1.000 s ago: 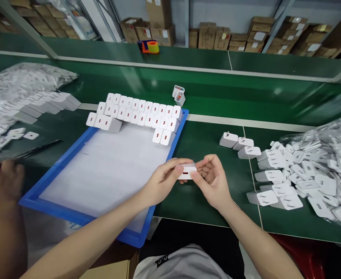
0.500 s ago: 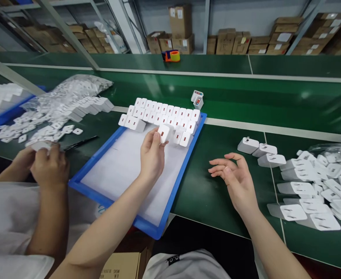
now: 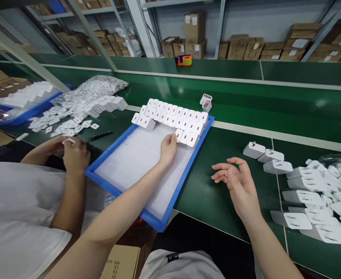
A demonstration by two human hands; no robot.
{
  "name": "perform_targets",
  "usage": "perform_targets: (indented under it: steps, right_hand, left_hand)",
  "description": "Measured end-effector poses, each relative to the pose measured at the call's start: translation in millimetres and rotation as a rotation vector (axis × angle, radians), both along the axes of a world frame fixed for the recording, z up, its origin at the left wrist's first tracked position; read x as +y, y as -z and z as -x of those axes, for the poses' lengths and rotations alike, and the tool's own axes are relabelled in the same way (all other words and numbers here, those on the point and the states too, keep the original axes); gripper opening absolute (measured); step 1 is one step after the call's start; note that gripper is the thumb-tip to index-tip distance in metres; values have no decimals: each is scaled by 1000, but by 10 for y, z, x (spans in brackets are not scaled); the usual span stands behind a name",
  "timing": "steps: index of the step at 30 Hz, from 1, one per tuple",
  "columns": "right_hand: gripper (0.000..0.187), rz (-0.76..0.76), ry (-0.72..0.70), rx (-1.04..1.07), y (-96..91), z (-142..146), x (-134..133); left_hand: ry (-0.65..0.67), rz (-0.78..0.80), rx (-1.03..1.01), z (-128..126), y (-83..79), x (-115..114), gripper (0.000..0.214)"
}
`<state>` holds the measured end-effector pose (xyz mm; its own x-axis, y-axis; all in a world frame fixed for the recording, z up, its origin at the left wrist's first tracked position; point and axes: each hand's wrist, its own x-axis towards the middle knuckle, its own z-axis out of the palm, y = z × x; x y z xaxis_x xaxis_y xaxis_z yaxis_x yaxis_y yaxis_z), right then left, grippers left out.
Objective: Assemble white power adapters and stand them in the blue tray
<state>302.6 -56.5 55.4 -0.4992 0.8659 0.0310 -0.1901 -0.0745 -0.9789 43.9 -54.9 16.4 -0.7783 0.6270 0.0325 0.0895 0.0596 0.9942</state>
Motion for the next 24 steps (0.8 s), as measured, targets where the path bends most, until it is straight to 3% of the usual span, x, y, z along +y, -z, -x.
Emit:
perform_targets:
  steps: [7,20,22,24]
  right_hand:
    - [24,-10,-27,-9,9,14,-7]
    - [32,-21,-43,-77,52,66,17]
    - [32,-50,-40,-89,66,83,11]
    - [30,-180,-32,-171,80,97,6]
  left_hand:
    - [8,46,28,-14,-70,-26,23]
    - [-25,168,-27,154,-51,47,37]
    - [-36,187,-5,142,-58,58,37]
    - [-38,195,38,114,-88,59,34]
